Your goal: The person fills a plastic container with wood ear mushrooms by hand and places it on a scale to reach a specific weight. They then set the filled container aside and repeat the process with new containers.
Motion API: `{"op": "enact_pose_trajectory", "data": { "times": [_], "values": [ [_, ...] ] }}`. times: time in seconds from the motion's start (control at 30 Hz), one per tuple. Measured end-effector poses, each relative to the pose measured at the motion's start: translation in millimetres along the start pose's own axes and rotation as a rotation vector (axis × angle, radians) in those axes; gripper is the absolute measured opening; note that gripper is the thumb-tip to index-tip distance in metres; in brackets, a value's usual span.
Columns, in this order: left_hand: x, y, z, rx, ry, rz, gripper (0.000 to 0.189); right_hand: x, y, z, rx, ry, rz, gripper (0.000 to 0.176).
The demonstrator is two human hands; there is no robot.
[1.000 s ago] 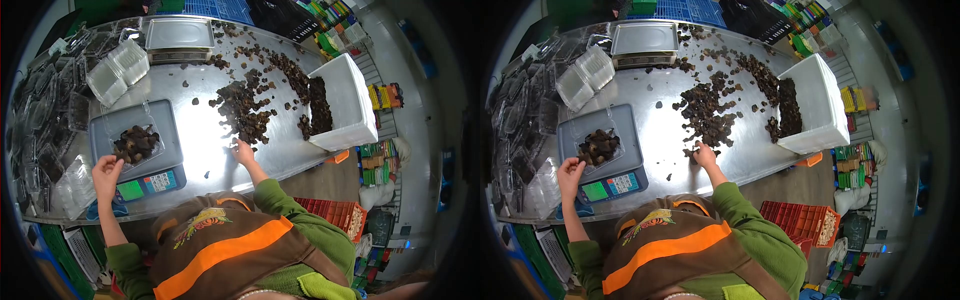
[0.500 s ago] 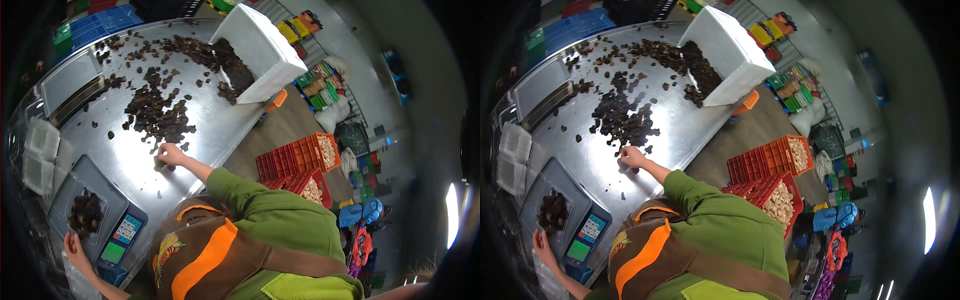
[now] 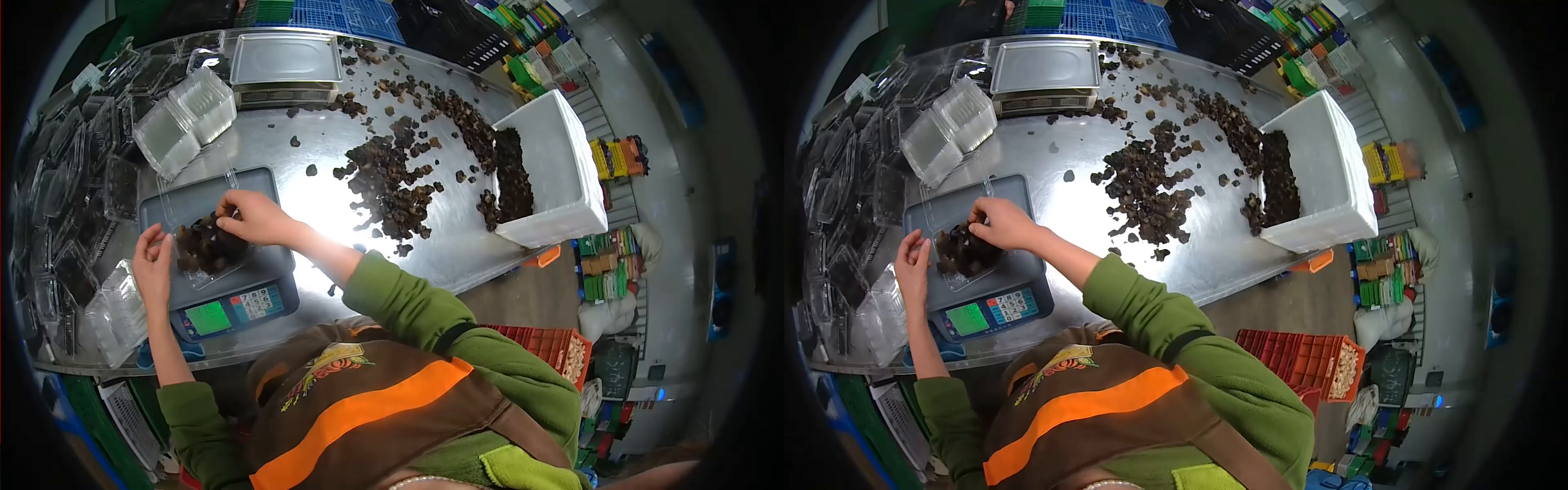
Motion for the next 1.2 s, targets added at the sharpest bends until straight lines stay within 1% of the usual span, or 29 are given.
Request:
{"op": "enact_pose_trajectory", "data": {
  "times": [0.03, 0.07, 0.13, 0.17, 0.23, 0.27, 0.3, 0.37, 0.43, 0.5, 0.67, 0.7, 0.73, 0.87, 1.07, 1.13, 1.17, 1.2],
  "values": [
    [2.0, 0.1, 0.7, -0.007, 0.007, 0.013, 0.035, -1.2, -1.1, 4.0, 0.038, 0.007, -0.114, 0.023],
    [5.2, -1.5, 0.3, -0.005, 0.014, 0.012, 0.035, -0.6, -0.4, 4.7, 0.041, 0.000, -0.113, 0.023],
    [15.2, -8.4, -4.3, 0.037, 0.026, 0.045, 0.034, 3.1, 6.1, 0.7, -0.125, -0.006, -0.027, 0.020],
    [19.7, -13.7, -7.0, 0.045, 0.034, 0.043, 0.034, 6.3, 8.8, -1.9, -0.126, -0.017, -0.025, 0.020],
    [26.9, -24.9, -13.5, 0.088, 0.023, 0.030, 0.033, 13.3, 22.9, -9.3, -0.346, -0.061, 0.152, 0.025],
    [29.6, -28.2, -16.6, 0.096, 0.027, 0.031, 0.033, 15.2, 34.8, -11.9, -0.402, -0.075, 0.176, 0.024],
    [32.1, -31.3, -19.9, 0.114, 0.031, 0.033, 0.032, 17.2, 45.2, -15.7, -0.405, -0.083, 0.179, 0.024],
    [37.0, -35.7, -24.6, 0.138, 0.038, 0.037, 0.031, 26.0, 57.1, -23.1, -0.459, -0.008, 0.270, 0.024],
    [40.8, -38.9, -29.0, 0.151, 0.053, 0.069, 0.031, 34.3, 65.2, -26.2, -0.476, 0.005, 0.305, 0.026],
    [42.8, -41.9, -31.2, 0.152, 0.050, 0.088, 0.030, 38.3, 73.2, -27.5, -0.538, 0.042, 0.423, 0.027],
    [44.3, -40.3, -34.2, 0.176, 0.009, 0.121, 0.029, 45.5, 75.9, -20.1, -0.599, 0.093, 0.480, 0.026],
    [45.4, -43.7, -33.4, 0.148, 0.001, 0.124, 0.028, 44.6, 77.5, -17.9, -0.600, 0.103, 0.500, 0.027],
    [43.4, -40.9, -33.8, 0.120, -0.006, 0.126, 0.027, 44.0, 78.4, -15.8, -0.611, 0.099, 0.497, 0.027],
    [39.1, -32.3, -38.2, 0.168, -0.003, 0.156, 0.025, 40.6, 73.8, -3.8, -0.593, 0.073, 0.501, 0.028],
    [36.4, -31.1, -38.3, 0.147, -0.013, 0.144, 0.023, 31.9, 70.8, 11.9, -0.612, 0.065, 0.469, 0.031],
    [30.9, -29.1, -36.8, 0.104, -0.024, 0.144, 0.021, 26.8, 75.0, 18.8, -0.638, 0.074, 0.472, 0.041],
    [26.1, -28.6, -35.5, 0.103, -0.020, 0.144, 0.021, 23.3, 77.8, 23.0, -0.636, 0.071, 0.472, 0.041],
    [18.5, -28.1, -34.1, 0.093, -0.043, 0.183, 0.019, 19.6, 80.1, 27.2, -0.634, 0.078, 0.477, 0.048]
  ]
}}
Point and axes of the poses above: each hand's wrist, its own z-axis towards the middle knuckle, its own x-axis out of the back of the hand, y = z × x, the point moved 2 cm from there along z, towards the middle knuckle, and after that the axes turned 5 degrees about -z, right-handed, at the moved point
